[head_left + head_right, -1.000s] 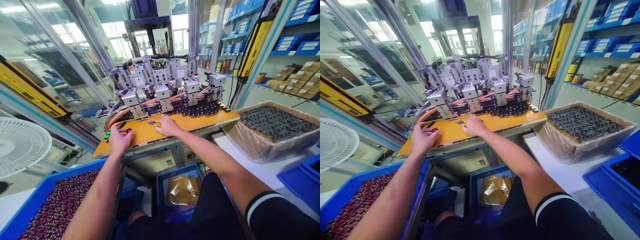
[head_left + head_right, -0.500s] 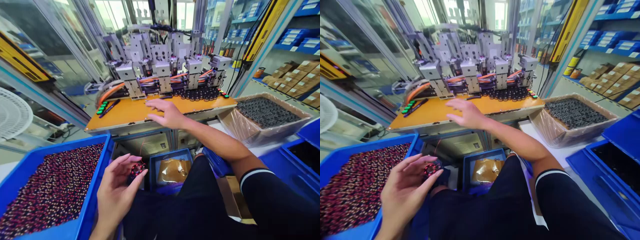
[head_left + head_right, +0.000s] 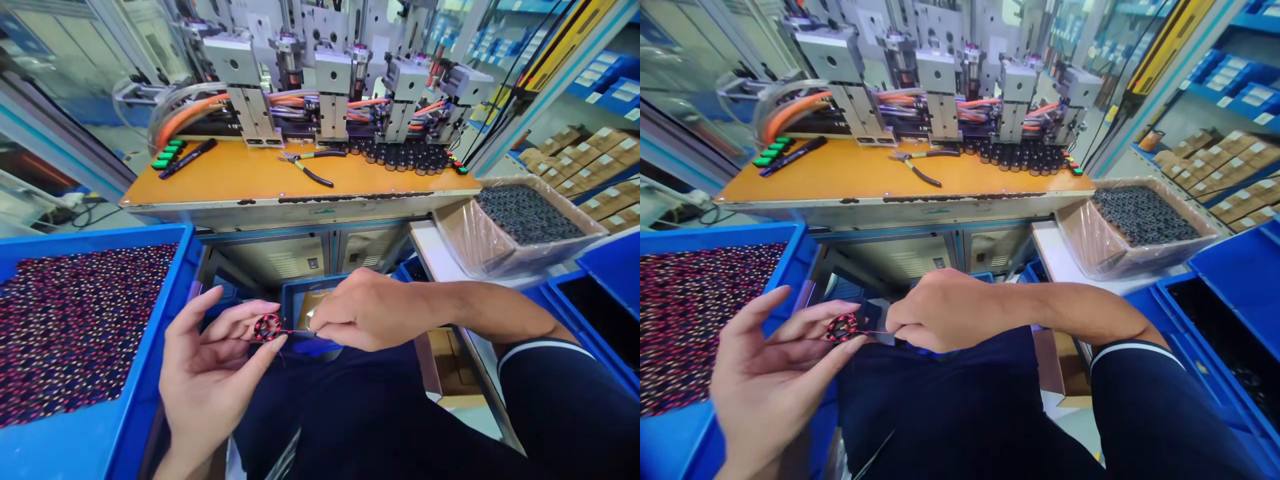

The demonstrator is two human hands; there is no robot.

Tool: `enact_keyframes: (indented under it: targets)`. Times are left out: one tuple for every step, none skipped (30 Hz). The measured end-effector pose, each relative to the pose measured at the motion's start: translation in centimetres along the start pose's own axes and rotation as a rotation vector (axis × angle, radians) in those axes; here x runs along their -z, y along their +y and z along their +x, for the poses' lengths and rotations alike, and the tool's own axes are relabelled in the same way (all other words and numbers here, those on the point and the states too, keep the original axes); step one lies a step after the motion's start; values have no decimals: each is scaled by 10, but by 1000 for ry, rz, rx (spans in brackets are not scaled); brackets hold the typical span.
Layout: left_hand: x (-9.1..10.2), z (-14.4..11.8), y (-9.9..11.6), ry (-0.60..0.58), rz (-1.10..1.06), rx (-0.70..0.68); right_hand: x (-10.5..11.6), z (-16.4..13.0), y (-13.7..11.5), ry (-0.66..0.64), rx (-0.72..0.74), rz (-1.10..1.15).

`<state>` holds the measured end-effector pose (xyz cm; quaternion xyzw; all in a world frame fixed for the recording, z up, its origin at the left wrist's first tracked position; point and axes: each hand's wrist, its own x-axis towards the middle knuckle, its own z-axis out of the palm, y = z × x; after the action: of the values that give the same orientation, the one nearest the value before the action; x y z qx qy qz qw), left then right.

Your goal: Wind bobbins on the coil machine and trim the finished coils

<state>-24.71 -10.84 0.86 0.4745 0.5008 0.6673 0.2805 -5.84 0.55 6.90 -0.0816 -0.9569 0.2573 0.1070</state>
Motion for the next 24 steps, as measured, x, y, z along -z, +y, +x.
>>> enact_keyframes:
  targets:
    - [2, 0, -3, 6, -15, 2, -2, -2, 0, 19, 8, 89]
    - [3, 1, -5, 9, -25, 7, -5, -5, 0, 37, 24, 177]
    - [5, 1, -7, 10, -36, 15, -7, -7, 0, 47, 45, 256]
    - [6, 1, -9, 7, -46, 25, -10, -10, 1, 54, 60, 321]
    - [7, 1, -10, -1, -55, 36, -12, -12, 2, 42, 61, 375]
    - [8, 1, -11, -12, -59, 39, -14, -13, 3, 14, 46, 429]
    - [8, 0, -11, -25, -59, 36, -16, -14, 5, -15, 10, 492]
    - [8, -1, -10, -35, -53, 26, -18, -14, 7, -36, -48, 567]
    - [7, -2, -9, -42, -41, 10, -20, -13, 9, -34, -123, 660]
    - [6, -3, -8, -53, -25, -11, -23, -11, 11, -2, -210, 762]
    - [5, -4, -6, -66, -9, -33, -26, -8, 13, 53, -298, 864]
    - [3, -6, -5, -84, 6, -53, -29, -4, 13, 126, -379, 955]
    - [2, -8, -4, -105, 19, -66, -33, -1, 13, 185, -444, 1032]
    - [1, -10, -3, -127, 32, -84, -37, 4, 13, 224, -489, 1101]
    - [0, -12, -3, -147, 44, -100, -42, 7, 12, 251, -514, 1162]
    - [-1, -14, -3, -162, 57, -115, -47, 11, 10, 264, -525, 1216]
    - [0, -15, -4, -171, 72, -128, -52, 14, 9, 271, -523, 1263]
    - [0, -16, -4, -176, 86, -139, -56, 16, 7, 278, -513, 1304]
    - [1, -17, -5, -178, 98, -146, -59, 17, 5, 283, -496, 1338]
    - [3, -18, -6, -180, 108, -151, -62, 18, 4, 288, -477, 1362]
    - [4, -18, -6, -184, 115, -155, -64, 19, 3, 292, -461, 1376]
    - [5, -18, -6, -186, 119, -166, -65, 19, 2, 295, -450, 1383]
    - [6, -18, -6, -186, 119, -178, -65, 20, 2, 298, -442, 1387]
    - [7, -18, -6, -187, 117, -187, -65, 20, 1, 298, -435, 1387]
